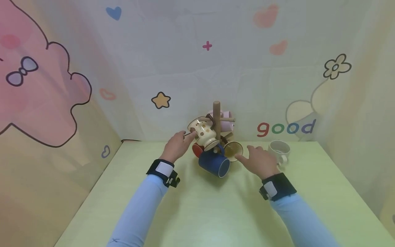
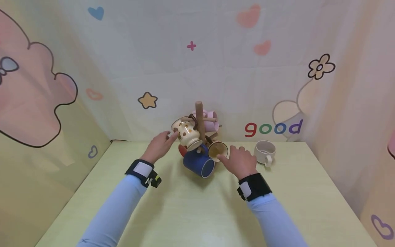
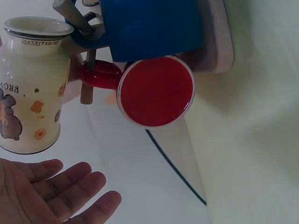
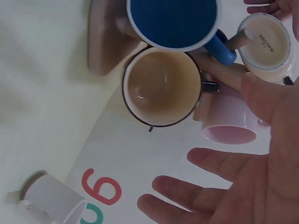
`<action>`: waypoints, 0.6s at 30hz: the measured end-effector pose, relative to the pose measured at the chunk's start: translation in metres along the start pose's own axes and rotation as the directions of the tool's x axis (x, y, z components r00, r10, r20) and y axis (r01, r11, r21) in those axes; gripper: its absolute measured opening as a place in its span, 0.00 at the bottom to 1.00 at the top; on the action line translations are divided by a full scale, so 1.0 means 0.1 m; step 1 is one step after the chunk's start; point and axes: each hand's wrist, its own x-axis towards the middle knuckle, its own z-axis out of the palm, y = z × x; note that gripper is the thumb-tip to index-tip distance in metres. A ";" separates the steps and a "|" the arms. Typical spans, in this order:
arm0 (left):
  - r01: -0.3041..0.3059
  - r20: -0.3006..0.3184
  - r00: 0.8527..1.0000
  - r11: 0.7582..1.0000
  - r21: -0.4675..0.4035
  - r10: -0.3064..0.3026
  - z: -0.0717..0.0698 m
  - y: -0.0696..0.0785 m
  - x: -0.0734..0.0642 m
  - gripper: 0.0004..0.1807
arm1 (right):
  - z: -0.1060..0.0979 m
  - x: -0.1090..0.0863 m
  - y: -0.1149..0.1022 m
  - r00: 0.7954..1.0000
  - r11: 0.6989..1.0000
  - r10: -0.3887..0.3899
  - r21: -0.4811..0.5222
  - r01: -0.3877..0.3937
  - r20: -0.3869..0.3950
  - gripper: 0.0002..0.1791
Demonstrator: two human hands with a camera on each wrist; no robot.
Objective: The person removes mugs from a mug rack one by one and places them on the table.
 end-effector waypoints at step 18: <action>0.038 0.104 0.994 0.984 -0.173 -0.021 0.17 0.12 0.05 0.57 | 0.38 -0.12 0.15 0.997 0.997 0.071 0.029 -0.072 0.017 0.42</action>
